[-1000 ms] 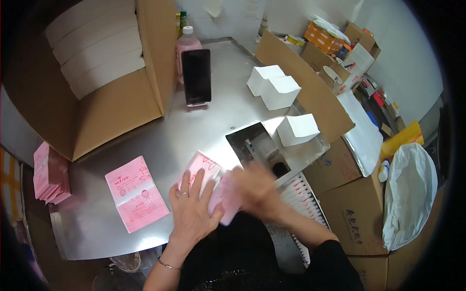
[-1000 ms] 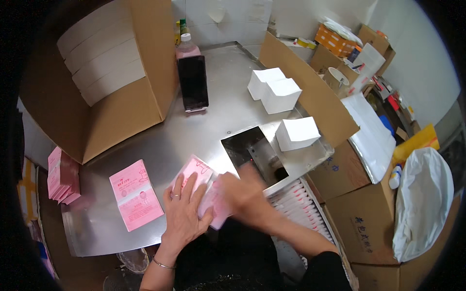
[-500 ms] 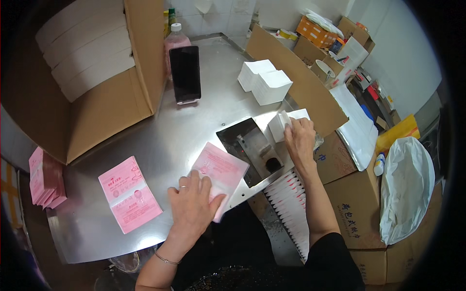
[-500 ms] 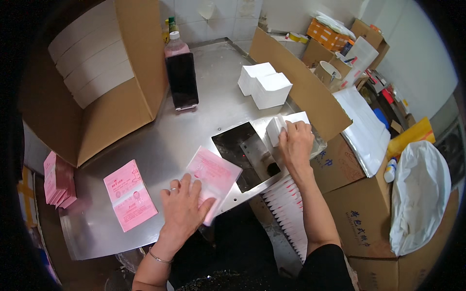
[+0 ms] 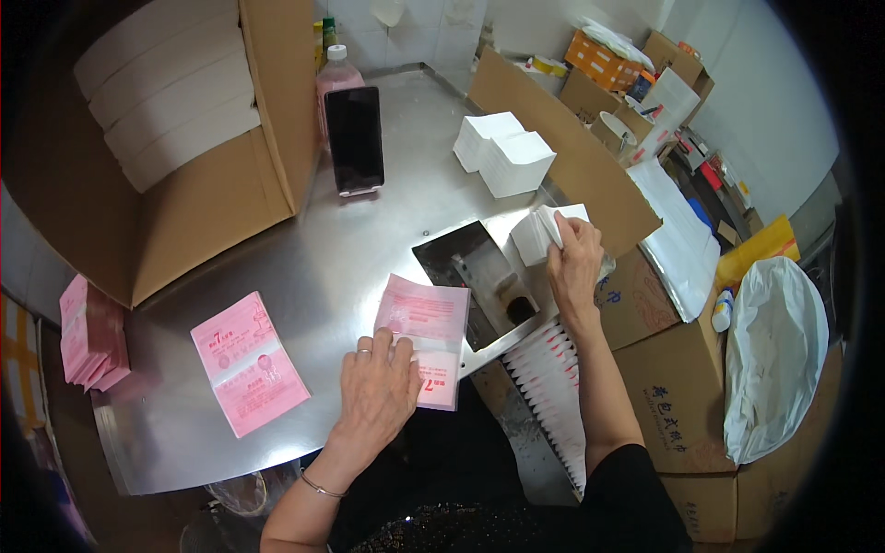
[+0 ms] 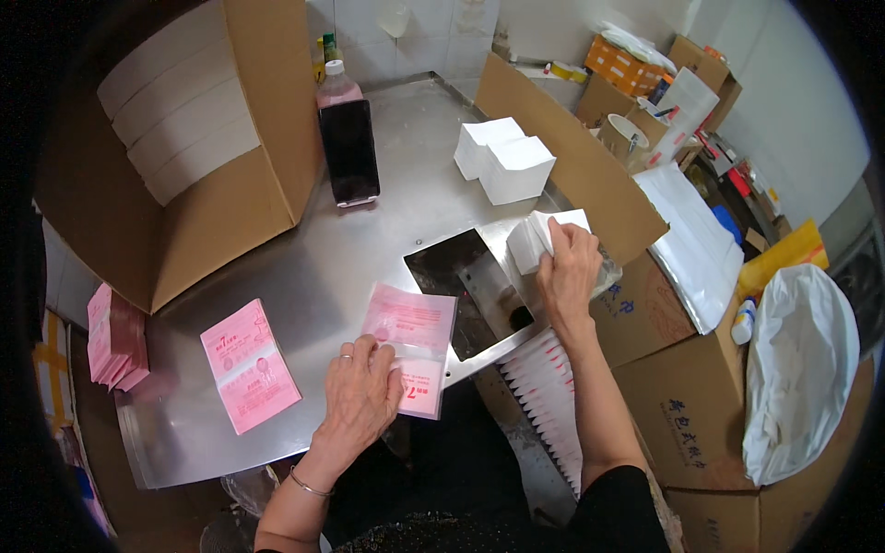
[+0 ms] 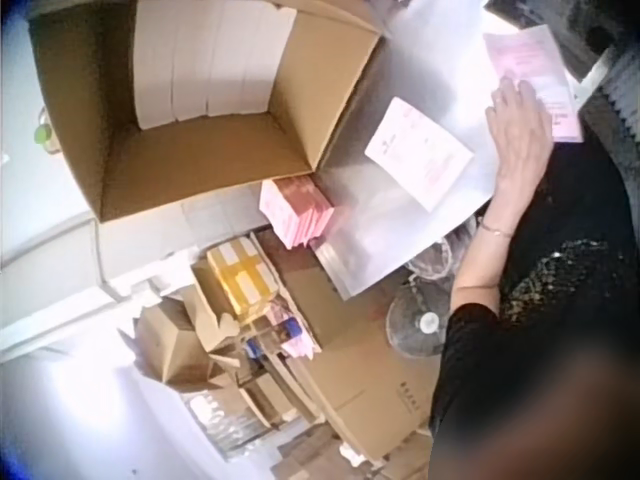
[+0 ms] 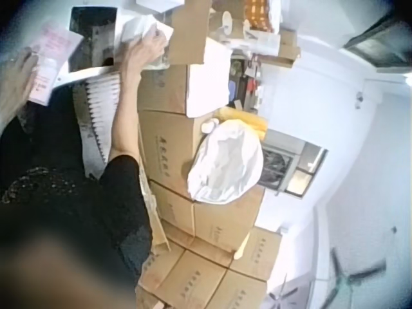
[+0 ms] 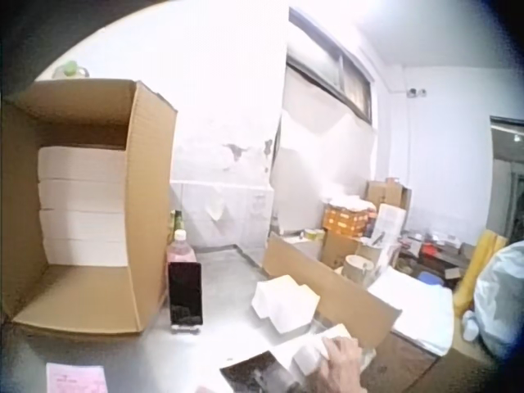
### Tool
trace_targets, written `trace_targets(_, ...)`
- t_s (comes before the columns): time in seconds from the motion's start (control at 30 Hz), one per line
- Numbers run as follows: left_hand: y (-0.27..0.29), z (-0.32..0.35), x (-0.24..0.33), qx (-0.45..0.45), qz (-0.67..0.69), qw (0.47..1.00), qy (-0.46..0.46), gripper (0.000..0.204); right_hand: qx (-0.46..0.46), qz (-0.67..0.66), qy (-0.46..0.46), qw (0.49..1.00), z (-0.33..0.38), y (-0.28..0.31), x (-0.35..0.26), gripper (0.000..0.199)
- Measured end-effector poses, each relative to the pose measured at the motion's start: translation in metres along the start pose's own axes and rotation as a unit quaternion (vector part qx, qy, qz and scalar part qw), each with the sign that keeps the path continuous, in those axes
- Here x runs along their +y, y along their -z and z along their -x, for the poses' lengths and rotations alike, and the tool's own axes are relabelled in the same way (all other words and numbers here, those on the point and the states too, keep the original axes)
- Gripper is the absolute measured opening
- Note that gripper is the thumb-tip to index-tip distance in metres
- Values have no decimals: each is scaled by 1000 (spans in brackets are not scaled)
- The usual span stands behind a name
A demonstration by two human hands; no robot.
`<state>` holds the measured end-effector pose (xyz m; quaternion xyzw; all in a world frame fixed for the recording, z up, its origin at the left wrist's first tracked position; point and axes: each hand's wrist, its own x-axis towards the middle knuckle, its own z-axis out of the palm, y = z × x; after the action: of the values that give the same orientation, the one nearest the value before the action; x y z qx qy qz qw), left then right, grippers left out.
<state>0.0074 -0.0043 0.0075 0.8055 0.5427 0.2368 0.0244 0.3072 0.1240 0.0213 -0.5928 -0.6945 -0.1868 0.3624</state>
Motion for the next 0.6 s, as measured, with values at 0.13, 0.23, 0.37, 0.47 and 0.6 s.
trace_targets(0.13, 5, 6, -5, -9, 54, 998, -14, 47, -14, -76, 129, 989, 23, 1, -50, 51)
trace_targets(0.23, 16, 3, -15, -24, 71, 997, 30, 55, -133, -235, 339, 901, 87, 32, -122, 50)
trace_targets(0.37, 27, 1, -12, -4, 61, 998, 20, 72, -153, -238, 300, 911, 83, 12, -153, 44)
trace_targets(0.47, 20, 2, 2, -7, 84, 996, 39, 76, -278, -88, 245, 925, 46, -39, -147, 27)
trace_targets(0.6, 40, 25, -15, -38, 40, 998, 39, 72, -263, -159, 103, 946, 48, -65, -95, 19)
